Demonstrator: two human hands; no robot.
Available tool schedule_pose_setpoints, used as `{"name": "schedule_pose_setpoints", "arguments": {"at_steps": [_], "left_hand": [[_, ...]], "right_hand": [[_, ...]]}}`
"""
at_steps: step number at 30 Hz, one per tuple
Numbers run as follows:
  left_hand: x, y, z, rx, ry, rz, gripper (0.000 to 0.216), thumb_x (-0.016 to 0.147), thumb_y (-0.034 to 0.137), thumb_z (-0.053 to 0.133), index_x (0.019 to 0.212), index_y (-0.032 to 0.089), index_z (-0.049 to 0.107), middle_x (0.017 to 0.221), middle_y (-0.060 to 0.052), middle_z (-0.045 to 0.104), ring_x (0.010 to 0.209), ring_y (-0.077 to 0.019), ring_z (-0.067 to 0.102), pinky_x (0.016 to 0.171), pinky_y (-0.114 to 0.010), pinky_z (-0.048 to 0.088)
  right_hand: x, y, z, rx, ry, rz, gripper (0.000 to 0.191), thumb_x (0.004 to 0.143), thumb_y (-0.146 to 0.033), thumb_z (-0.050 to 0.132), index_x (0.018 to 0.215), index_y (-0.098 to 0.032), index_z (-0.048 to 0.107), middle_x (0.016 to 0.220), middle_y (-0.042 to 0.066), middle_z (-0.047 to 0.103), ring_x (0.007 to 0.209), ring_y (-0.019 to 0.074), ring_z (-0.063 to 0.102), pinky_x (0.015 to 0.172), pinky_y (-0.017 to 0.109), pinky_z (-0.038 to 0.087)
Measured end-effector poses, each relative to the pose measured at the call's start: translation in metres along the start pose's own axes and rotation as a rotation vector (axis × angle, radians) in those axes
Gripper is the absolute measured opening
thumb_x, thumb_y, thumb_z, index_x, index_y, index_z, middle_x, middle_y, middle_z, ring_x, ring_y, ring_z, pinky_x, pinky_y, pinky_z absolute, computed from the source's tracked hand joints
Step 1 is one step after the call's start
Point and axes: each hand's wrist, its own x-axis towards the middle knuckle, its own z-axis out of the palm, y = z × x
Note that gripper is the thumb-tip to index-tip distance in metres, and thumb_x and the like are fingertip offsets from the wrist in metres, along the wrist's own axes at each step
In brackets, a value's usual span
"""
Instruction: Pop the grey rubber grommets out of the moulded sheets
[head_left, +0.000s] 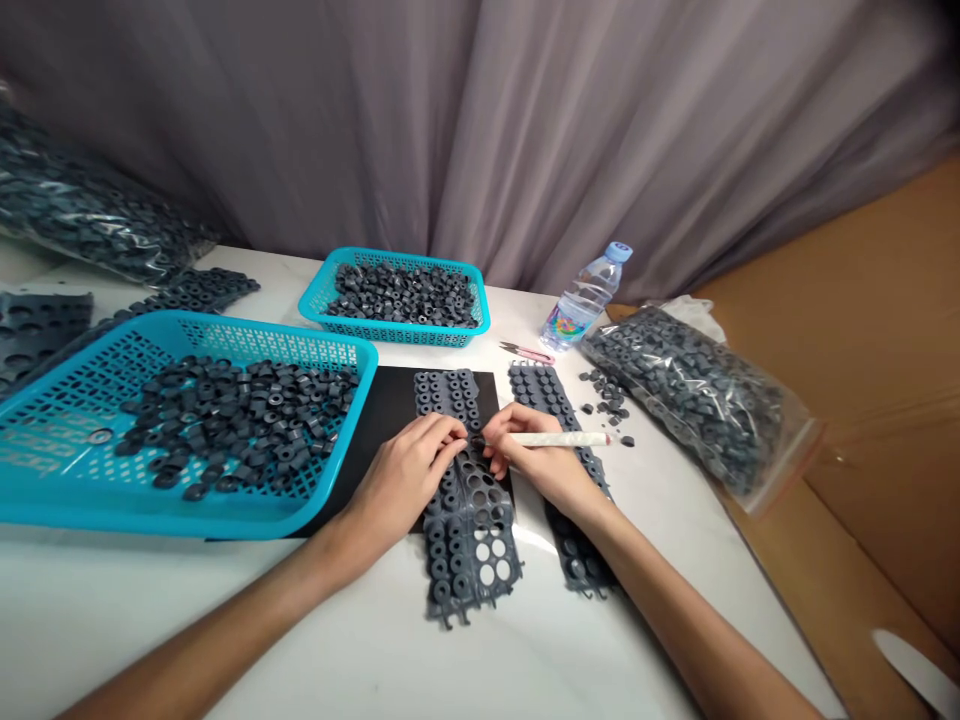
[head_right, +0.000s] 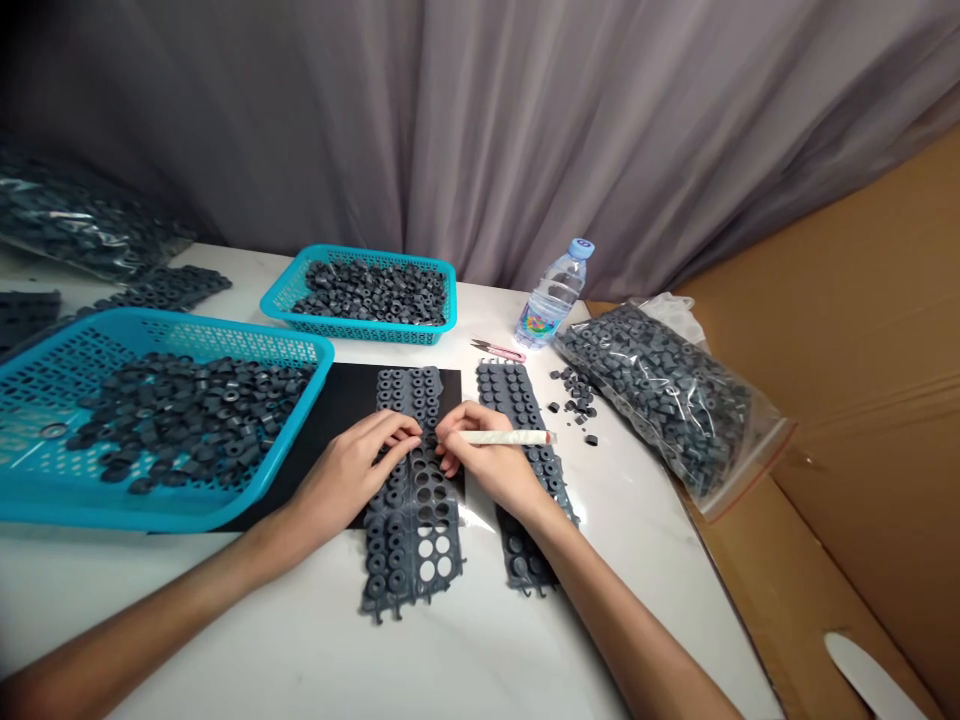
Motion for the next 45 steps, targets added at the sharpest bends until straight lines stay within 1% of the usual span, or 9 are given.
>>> {"name": "schedule_pose_setpoints", "arguments": {"at_steps": [5, 12, 28, 31, 35, 38, 42, 43, 45], "left_hand": [[0.0, -0.001, 0.002, 0.107, -0.003, 0.06, 0.007, 0.104, 0.023, 0.056, 0.108, 0.024, 0.062, 0.106, 0.0, 0.069, 0.101, -0.0201, 0.067, 0.09, -0.034, 0.052], [0.003, 0.001, -0.002, 0.354, -0.079, 0.19, 0.013, 0.105, 0.026, 0.054, 0.113, 0.022, 0.064, 0.109, -0.004, 0.068, 0.102, -0.0225, 0.066, 0.091, -0.037, 0.053], [0.006, 0.004, -0.007, 0.33, -0.125, 0.164, 0.018, 0.106, 0.025, 0.053, 0.118, 0.022, 0.065, 0.113, -0.004, 0.069, 0.105, -0.0231, 0.066, 0.097, -0.039, 0.05], [0.007, 0.008, -0.008, 0.347, -0.124, 0.161, 0.017, 0.105, 0.027, 0.054, 0.116, 0.022, 0.066, 0.112, -0.004, 0.069, 0.105, -0.0236, 0.066, 0.094, -0.038, 0.051], [0.007, 0.015, -0.007, 0.391, -0.127, 0.178, 0.016, 0.105, 0.022, 0.052, 0.104, 0.019, 0.068, 0.102, -0.005, 0.071, 0.098, -0.0236, 0.068, 0.082, -0.035, 0.053], [0.006, 0.012, -0.003, 0.261, -0.079, 0.133, 0.018, 0.105, 0.021, 0.051, 0.098, 0.02, 0.067, 0.096, -0.004, 0.071, 0.092, -0.0214, 0.07, 0.078, -0.031, 0.055], [0.008, -0.005, -0.004, -0.193, 0.136, -0.155, 0.021, 0.105, 0.035, 0.051, 0.097, 0.021, 0.064, 0.094, -0.003, 0.069, 0.081, -0.0176, 0.073, 0.069, -0.026, 0.061], [0.009, -0.01, -0.006, -0.283, 0.143, -0.204, 0.023, 0.104, 0.039, 0.051, 0.097, 0.021, 0.064, 0.094, -0.003, 0.068, 0.078, -0.0175, 0.074, 0.067, -0.026, 0.062], [0.009, -0.015, -0.01, -0.389, 0.083, -0.218, 0.025, 0.103, 0.042, 0.053, 0.098, 0.02, 0.065, 0.098, -0.004, 0.068, 0.081, -0.0179, 0.074, 0.07, -0.028, 0.063]], "right_hand": [[0.0, 0.003, 0.003, -0.039, -0.008, -0.01, 0.003, 0.085, -0.021, 0.061, 0.087, -0.019, 0.063, 0.074, 0.001, 0.07, 0.057, 0.0137, 0.067, 0.054, 0.024, 0.055], [0.002, 0.007, 0.0, -0.065, 0.003, -0.003, 0.003, 0.085, -0.02, 0.061, 0.088, -0.019, 0.063, 0.074, 0.001, 0.07, 0.056, 0.0137, 0.068, 0.053, 0.023, 0.056], [0.001, 0.009, 0.001, -0.111, -0.005, -0.022, 0.003, 0.087, -0.019, 0.061, 0.089, -0.019, 0.063, 0.074, 0.0, 0.07, 0.058, 0.0139, 0.068, 0.053, 0.022, 0.055], [0.0, 0.008, 0.002, -0.134, -0.006, -0.029, 0.004, 0.087, -0.019, 0.06, 0.089, -0.019, 0.063, 0.074, 0.0, 0.07, 0.059, 0.0143, 0.068, 0.054, 0.022, 0.054], [-0.001, 0.005, 0.004, -0.163, -0.002, -0.013, 0.002, 0.088, -0.021, 0.06, 0.087, -0.02, 0.062, 0.072, 0.0, 0.068, 0.059, 0.0149, 0.067, 0.054, 0.023, 0.054], [-0.003, 0.001, 0.007, -0.216, 0.013, -0.002, 0.004, 0.089, -0.023, 0.061, 0.086, -0.02, 0.062, 0.069, -0.001, 0.067, 0.059, 0.0149, 0.066, 0.054, 0.023, 0.053], [-0.006, 0.001, 0.01, -0.254, 0.026, 0.008, 0.004, 0.088, -0.023, 0.061, 0.087, -0.019, 0.064, 0.071, 0.0, 0.068, 0.062, 0.0153, 0.069, 0.055, 0.022, 0.053], [-0.007, 0.001, 0.01, -0.251, 0.029, 0.011, 0.005, 0.088, -0.023, 0.061, 0.087, -0.019, 0.064, 0.072, 0.001, 0.069, 0.062, 0.0153, 0.069, 0.055, 0.022, 0.054], [-0.006, 0.003, 0.008, -0.231, 0.031, 0.015, 0.005, 0.088, -0.023, 0.061, 0.088, -0.019, 0.065, 0.073, 0.001, 0.069, 0.063, 0.0151, 0.069, 0.056, 0.022, 0.054]]}}
